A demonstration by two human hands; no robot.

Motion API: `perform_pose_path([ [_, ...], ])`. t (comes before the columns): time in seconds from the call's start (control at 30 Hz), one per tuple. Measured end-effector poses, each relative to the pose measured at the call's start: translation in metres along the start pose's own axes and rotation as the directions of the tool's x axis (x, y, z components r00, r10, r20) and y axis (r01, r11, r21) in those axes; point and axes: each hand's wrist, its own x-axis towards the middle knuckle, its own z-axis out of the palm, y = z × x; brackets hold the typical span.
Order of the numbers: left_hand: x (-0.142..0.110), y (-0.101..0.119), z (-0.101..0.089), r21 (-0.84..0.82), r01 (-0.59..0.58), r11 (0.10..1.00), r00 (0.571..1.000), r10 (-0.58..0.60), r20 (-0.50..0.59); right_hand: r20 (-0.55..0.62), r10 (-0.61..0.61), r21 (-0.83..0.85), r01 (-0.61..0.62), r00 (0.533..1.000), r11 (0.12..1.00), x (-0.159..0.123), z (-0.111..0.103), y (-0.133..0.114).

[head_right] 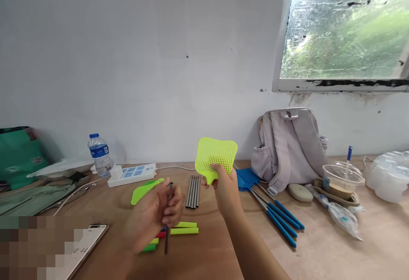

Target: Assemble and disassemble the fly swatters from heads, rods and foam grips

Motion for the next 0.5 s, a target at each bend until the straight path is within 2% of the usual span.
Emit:
perform_pose_path([
  [0.13, 0.002, 0.015, -0.023, 0.062, -0.117, 0.991, 0.983, 0.124, -0.133, 0.073, 0.103, 0.025, -0.106, 0.992, 0.994, -0.020, 0.006, 0.011],
  [0.27, -0.002, 0.026, -0.036, 0.059, -0.224, 0.973, 0.950, 0.232, -0.210, 0.158, 0.218, -0.105, -0.203, 0.963, 0.973, -0.020, 0.006, 0.020],
  [0.4, -0.016, 0.050, -0.049, 0.059, -0.347, 0.936, 0.874, 0.346, -0.340, 0.081, 0.318, -0.319, -0.277, 0.945, 0.906, -0.011, 0.005, 0.044],
  [0.5, -0.035, 0.070, -0.064, 0.087, -0.465, 0.881, 0.789, 0.457, -0.411, 0.087, 0.350, -0.488, -0.266, 0.933, 0.831, -0.003, 0.011, 0.073],
])
